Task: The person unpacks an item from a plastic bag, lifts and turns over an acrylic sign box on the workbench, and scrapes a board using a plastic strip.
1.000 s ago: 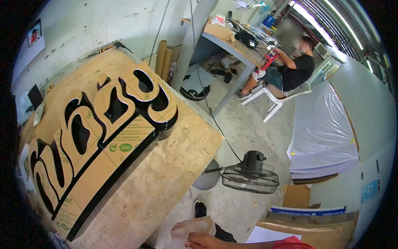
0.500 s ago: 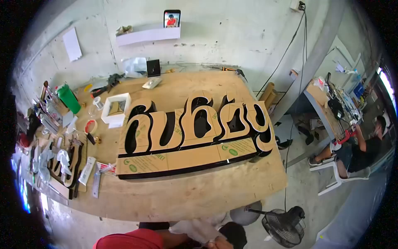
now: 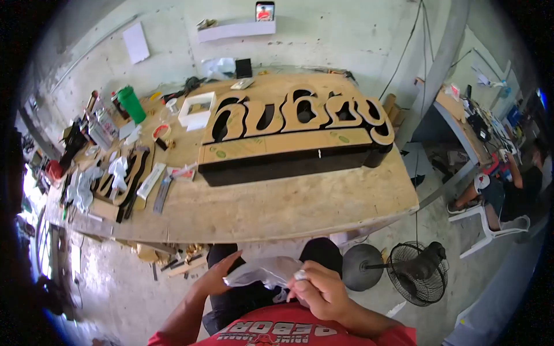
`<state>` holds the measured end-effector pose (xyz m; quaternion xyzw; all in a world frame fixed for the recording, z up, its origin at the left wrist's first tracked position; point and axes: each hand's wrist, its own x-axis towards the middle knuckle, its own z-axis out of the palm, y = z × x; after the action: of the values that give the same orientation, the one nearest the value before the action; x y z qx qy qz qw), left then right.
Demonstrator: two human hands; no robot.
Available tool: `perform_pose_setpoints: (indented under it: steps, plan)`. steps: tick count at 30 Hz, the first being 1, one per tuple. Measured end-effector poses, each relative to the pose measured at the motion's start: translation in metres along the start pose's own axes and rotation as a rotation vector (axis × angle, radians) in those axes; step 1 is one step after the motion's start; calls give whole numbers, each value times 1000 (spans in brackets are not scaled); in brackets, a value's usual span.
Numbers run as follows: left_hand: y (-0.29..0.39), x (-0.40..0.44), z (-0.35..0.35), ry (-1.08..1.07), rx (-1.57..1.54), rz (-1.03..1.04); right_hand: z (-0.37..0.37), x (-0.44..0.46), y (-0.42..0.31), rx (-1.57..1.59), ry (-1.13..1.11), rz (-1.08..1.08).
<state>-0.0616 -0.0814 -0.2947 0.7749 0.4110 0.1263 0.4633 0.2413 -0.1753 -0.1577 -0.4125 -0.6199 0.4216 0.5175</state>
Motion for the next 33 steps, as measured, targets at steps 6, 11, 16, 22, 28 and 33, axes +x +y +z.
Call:
perform_pose_setpoints:
  steps: [6,11,16,22,28,33]
  plan:
    - [77,-49,15,347,3,283,38,14,-10,100,-163,-184]
    - [78,-52,19,445,-306,216,37,5,1,180,118,-169]
    - [100,-51,20,573,-532,475,7,-18,9,220,190,-79]
    - [148,-47,18,468,-1095,466,5,-1,-16,316,257,1]
    - [140,-45,3,267,-1252,395,6,24,-1,682,53,142]
    - [122,-52,11,-11,-1230,237,16,-12,16,519,-19,334]
